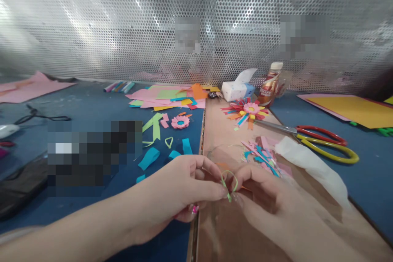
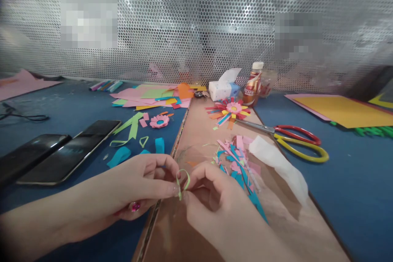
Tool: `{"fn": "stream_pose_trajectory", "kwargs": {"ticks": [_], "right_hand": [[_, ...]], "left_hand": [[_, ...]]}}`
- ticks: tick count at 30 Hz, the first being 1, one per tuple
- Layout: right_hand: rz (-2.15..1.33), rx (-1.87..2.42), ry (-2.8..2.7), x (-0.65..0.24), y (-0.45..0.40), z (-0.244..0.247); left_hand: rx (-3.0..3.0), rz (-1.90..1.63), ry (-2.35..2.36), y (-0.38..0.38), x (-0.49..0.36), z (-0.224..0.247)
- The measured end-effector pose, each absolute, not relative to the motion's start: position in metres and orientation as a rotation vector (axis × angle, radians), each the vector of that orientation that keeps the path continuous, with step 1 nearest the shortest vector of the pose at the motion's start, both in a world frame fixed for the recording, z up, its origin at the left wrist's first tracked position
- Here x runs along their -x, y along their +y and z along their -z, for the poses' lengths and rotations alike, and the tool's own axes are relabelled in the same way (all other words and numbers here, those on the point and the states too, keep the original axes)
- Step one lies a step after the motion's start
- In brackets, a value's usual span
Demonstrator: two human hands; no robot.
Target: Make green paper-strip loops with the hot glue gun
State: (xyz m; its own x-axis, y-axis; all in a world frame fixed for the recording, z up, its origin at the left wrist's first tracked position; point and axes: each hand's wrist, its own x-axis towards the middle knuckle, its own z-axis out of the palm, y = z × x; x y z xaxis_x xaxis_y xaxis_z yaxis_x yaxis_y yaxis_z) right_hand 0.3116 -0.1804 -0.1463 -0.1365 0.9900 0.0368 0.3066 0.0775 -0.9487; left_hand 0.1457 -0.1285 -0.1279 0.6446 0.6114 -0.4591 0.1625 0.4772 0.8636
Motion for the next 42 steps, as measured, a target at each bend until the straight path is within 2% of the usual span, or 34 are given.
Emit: {"fn": "stream_pose_trajectory", "kwargs": {"ticks": [10,17,23,31,36,42], "right_hand": [[-1.038,1.279,-1.665,-0.319,-0.176,0.157],[-1.212,1.190,-1.645,-0.318,-0.177,0.159],[-1.120,1.259,-1.607,-0.316,-0.177,0.156],[-1.186,1.099,-1.684,-0.320,-0.171,0.166],[-1.028,1.111,-1.729,-0.319,-0.172,0.164],[-0.615,1.208,-1.791,-0.313,-0.175,0.163]], "left_hand": [[-1.074,-0.310,0.877,-0.125,-0.147,0.127],[-1.079,-0.303,0.872,-0.128,-0.147,0.129],[-1.063,-0.305,0.879,-0.127,-0.147,0.128],[-1.047,-0.312,0.873,-0.128,-0.146,0.129],[-1.055,-0.317,0.859,-0.128,-0.145,0.129],[-0.998,-0.308,0.805,-0.127,-0.144,0.129]]}}
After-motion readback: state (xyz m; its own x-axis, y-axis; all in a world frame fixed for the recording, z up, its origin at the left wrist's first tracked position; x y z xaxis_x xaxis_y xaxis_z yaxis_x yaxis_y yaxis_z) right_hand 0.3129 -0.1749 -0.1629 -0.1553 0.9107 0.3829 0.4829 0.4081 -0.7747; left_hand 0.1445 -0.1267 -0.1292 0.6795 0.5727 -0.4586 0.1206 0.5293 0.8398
